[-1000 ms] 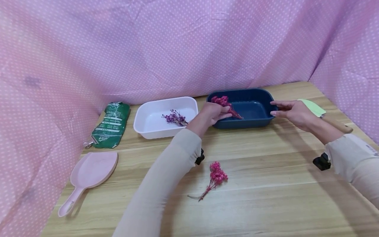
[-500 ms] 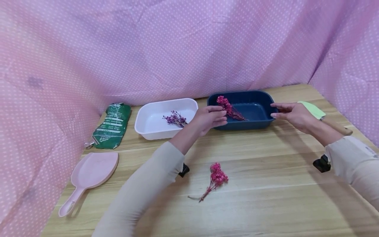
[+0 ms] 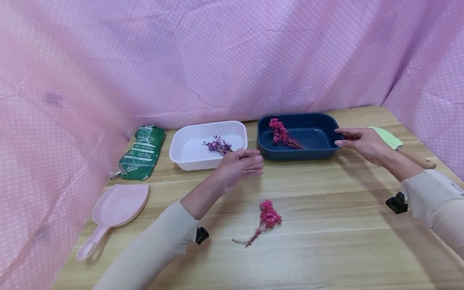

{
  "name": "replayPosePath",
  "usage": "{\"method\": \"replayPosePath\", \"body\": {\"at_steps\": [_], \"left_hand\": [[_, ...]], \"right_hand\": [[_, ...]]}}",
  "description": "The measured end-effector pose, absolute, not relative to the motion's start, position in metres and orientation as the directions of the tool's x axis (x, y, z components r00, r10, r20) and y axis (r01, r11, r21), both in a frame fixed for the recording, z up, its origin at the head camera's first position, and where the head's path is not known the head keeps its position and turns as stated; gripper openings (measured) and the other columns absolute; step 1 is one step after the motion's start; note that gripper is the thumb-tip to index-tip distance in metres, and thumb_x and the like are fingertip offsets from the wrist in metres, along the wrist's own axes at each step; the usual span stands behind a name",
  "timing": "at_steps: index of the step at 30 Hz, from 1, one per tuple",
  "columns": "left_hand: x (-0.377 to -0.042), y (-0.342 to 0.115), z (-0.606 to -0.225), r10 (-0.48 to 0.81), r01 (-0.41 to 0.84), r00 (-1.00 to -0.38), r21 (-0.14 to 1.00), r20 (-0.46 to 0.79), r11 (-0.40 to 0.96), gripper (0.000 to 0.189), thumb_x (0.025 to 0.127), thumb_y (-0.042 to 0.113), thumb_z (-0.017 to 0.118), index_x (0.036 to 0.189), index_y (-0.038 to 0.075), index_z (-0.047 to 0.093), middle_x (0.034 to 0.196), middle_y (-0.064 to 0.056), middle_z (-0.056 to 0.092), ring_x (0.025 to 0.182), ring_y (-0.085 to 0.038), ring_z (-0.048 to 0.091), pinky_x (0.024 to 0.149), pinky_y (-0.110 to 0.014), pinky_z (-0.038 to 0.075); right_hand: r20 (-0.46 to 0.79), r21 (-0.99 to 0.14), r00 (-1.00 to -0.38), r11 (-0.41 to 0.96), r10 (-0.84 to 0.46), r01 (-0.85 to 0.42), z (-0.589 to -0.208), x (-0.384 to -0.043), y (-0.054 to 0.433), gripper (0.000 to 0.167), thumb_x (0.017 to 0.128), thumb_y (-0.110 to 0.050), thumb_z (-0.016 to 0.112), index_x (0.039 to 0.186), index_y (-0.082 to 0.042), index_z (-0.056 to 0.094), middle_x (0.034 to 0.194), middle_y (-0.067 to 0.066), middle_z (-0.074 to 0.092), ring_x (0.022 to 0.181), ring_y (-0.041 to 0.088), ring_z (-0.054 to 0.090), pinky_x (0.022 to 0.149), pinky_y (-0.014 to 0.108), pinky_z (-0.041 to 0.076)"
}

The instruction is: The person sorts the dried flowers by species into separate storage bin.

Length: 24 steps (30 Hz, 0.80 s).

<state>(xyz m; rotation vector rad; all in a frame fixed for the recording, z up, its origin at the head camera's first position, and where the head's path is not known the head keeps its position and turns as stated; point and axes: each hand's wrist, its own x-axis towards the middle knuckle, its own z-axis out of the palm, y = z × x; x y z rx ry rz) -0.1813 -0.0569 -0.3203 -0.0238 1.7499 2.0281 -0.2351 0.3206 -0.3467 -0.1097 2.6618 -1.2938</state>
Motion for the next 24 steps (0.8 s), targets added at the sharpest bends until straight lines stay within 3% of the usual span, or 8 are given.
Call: {"method": "replayPosePath", "body": {"at_steps": [6,14,24], "left_hand": [[-0.161,-0.063,-0.317,0.351,-0.337,-0.889,0.939,-0.293,-0.068,0.033,0.094,0.007,0.061,0.126,-0.003,0.056,0.125,-0.019,0.057,0.110,-0.032,0.060,0.087,-0.035,0.056],[-0.137,-0.077,-0.325,0.330,-0.378,-0.873,0.926,-0.360,0.011,0.041,0.097,0.020,0.059,0.131,-0.002,0.053,0.125,-0.020,0.058,0.115,-0.034,0.059,0.091,-0.037,0.054],[-0.112,-0.099,-0.346,0.290,-0.443,-0.848,0.893,-0.444,0.073,0.046,0.095,0.019,0.062,0.132,-0.006,0.050,0.121,-0.026,0.059,0.107,-0.036,0.063,0.088,-0.037,0.055]], "right_hand": [[-0.136,-0.784,-0.981,0.620,-0.139,0.021,-0.348,-0.236,0.322,0.072,0.090,-0.046,0.062,0.147,-0.007,0.039,0.148,0.019,0.038,0.118,0.005,0.045,0.077,0.000,0.040],[-0.141,-0.796,-0.980,0.605,-0.143,0.027,-0.350,-0.235,0.320,0.073,0.090,-0.046,0.063,0.147,-0.006,0.039,0.148,0.019,0.037,0.098,-0.015,0.042,0.077,0.001,0.041],[-0.134,-0.791,-0.981,0.611,-0.144,0.018,-0.349,-0.234,0.321,0.072,0.091,-0.045,0.062,0.147,-0.006,0.039,0.148,0.020,0.037,0.095,-0.017,0.042,0.076,0.001,0.041]]}}
